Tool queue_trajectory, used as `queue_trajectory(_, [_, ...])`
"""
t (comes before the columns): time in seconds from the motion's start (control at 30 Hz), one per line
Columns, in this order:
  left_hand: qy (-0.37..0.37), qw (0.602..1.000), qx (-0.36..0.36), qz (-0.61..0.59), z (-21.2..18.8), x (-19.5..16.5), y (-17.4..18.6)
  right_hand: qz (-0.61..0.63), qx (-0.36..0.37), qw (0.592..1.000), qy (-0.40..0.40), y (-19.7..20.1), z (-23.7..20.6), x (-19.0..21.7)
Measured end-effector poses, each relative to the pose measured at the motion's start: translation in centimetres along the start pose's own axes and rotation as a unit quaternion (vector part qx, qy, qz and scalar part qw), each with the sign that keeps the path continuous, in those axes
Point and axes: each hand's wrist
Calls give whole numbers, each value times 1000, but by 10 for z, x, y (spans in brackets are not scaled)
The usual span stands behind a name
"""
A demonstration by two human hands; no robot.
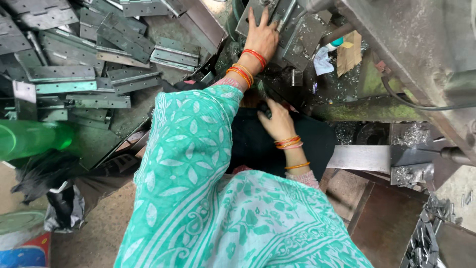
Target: The person operates a manual press machine to process metal hinge components. They pick up each hinge from a pile, place it into the machine, and activate the press with a lever. The processed hinges are then removed and placed back onto the pile.
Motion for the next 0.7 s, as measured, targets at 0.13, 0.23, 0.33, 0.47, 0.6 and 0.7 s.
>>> queue_trajectory(0.13, [15, 999, -31, -2, 19, -7, 3, -41, 35, 997, -60, 2, 9, 1])
queue_trajectory(0.23, [10, 998, -62, -24, 23, -6, 3, -3, -8, 999, -51, -31, 1, 1])
queue_trajectory(0.33, [-9, 998, -64, -27, 17, -2, -3, 122, -19, 991, -60, -56, -12, -6])
queue_trajectory(0.47, [-33, 996, -60, -55, 1, -1, -7, 94, 2, 993, -69, -51, -15, -9])
queue_trajectory(0.6, [-30, 998, -43, -29, -11, 4, -2, 26, -23, 999, 33, -20, -2, 0])
queue_trajectory(0.7, [-57, 995, -76, -18, -14, 10, 4, 24, 65, 998, -15, 14, 8, 8])
Point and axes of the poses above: each hand's wrist, its own z-axis towards the middle knuckle, its own y-axis out of the back of the hand, x = y × z, and after that the axes turned 13 degrees about x, right-handed
